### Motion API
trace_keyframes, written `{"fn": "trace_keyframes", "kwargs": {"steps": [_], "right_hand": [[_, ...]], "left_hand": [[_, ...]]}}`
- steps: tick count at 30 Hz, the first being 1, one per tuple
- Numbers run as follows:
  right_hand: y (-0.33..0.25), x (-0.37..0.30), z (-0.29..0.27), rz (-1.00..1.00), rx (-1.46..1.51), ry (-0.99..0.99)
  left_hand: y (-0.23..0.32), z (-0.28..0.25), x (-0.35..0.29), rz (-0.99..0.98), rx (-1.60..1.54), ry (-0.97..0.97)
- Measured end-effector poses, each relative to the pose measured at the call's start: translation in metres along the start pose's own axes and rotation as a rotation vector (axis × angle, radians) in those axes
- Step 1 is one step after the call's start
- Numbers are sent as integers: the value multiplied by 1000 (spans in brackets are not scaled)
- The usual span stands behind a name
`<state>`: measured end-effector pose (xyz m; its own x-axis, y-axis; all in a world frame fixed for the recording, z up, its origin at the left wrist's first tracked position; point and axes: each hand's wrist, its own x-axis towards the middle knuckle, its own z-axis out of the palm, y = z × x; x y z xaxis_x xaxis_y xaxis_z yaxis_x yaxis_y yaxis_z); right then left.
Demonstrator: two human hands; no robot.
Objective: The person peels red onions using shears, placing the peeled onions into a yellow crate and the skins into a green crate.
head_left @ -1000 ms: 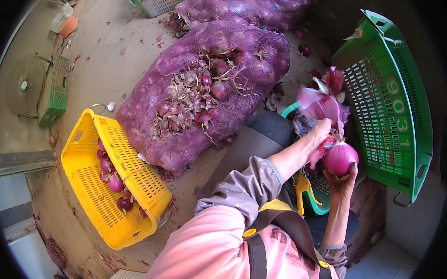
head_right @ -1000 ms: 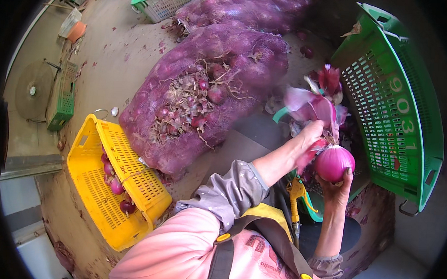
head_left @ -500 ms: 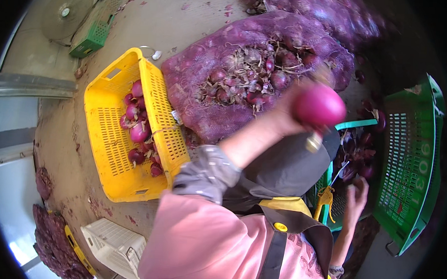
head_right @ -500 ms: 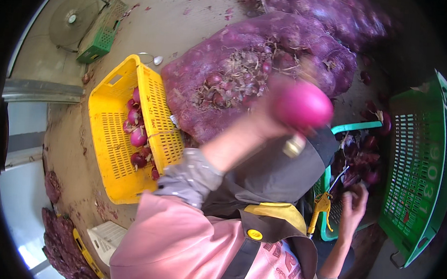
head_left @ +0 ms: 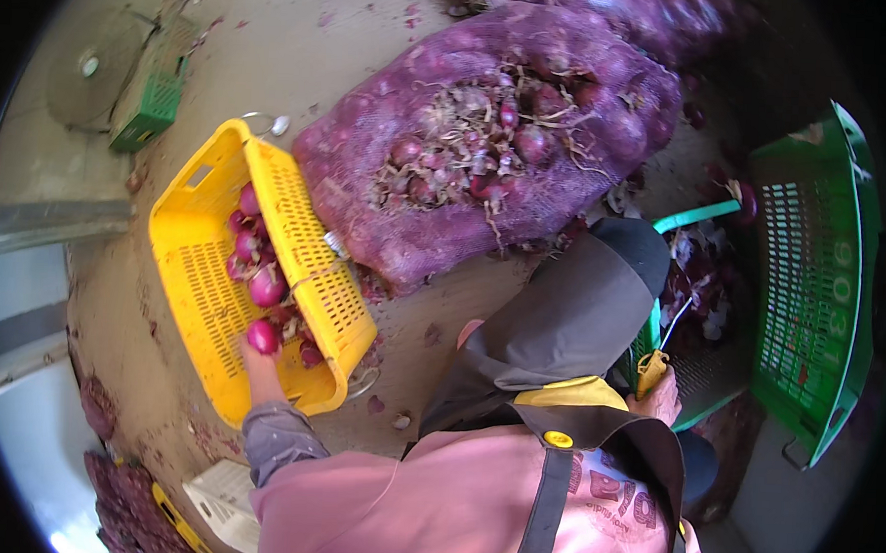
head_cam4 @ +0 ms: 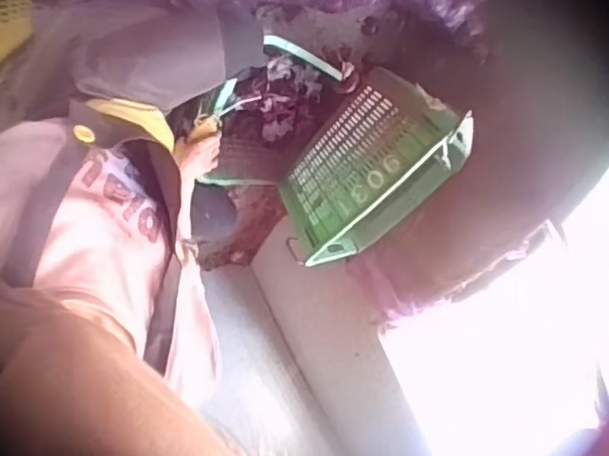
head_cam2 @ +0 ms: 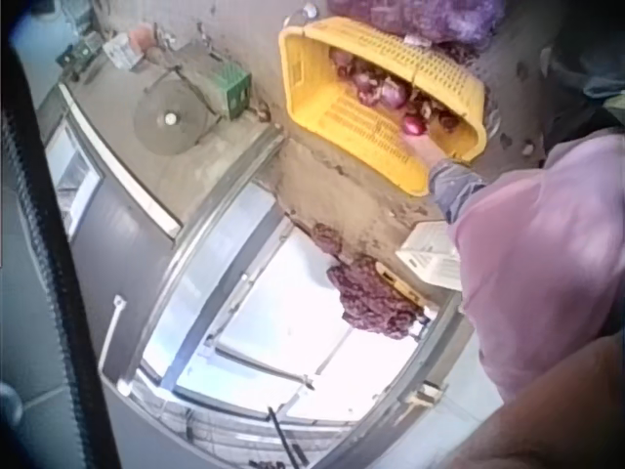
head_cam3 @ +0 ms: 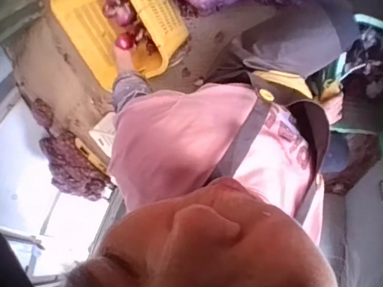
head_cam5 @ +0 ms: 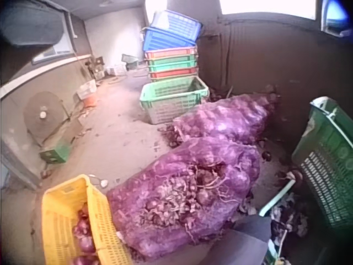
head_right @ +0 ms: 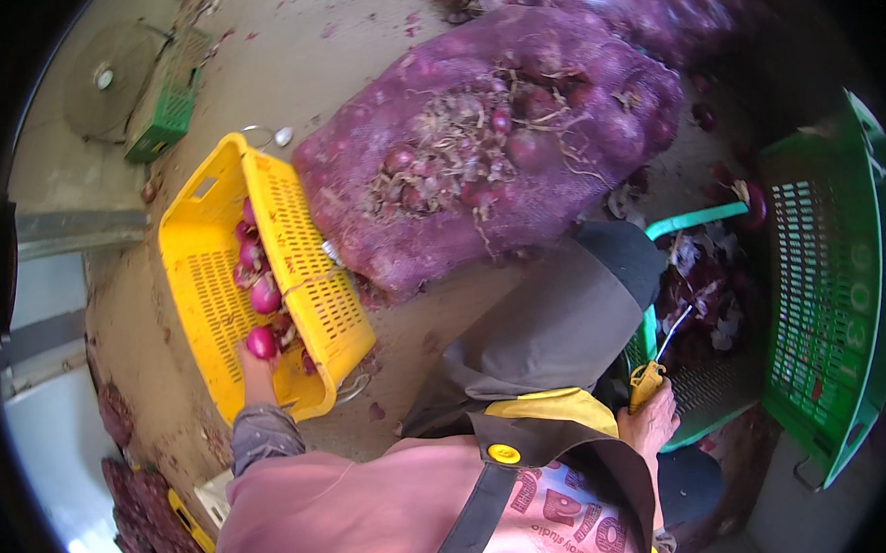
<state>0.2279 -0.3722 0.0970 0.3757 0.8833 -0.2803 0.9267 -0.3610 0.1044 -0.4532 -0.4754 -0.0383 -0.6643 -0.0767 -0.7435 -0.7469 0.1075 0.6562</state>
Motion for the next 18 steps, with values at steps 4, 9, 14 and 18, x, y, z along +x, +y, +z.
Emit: {"fn": "trace_keyframes", "kwargs": {"steps": [4, 9, 14, 18], "right_hand": [[-6, 5, -21, 16, 86, -108], [4, 0, -29, 25, 35, -233], [4, -11, -25, 22, 34, -171], [9, -9, -24, 24, 91, -180]], "left_hand": [[-2, -28, 74, 598, 231, 5], [29, 218, -133, 1215, 593, -424], [-133, 374, -204, 1425, 1129, -1067], [-240, 416, -242, 1802, 2029, -1403]]}}
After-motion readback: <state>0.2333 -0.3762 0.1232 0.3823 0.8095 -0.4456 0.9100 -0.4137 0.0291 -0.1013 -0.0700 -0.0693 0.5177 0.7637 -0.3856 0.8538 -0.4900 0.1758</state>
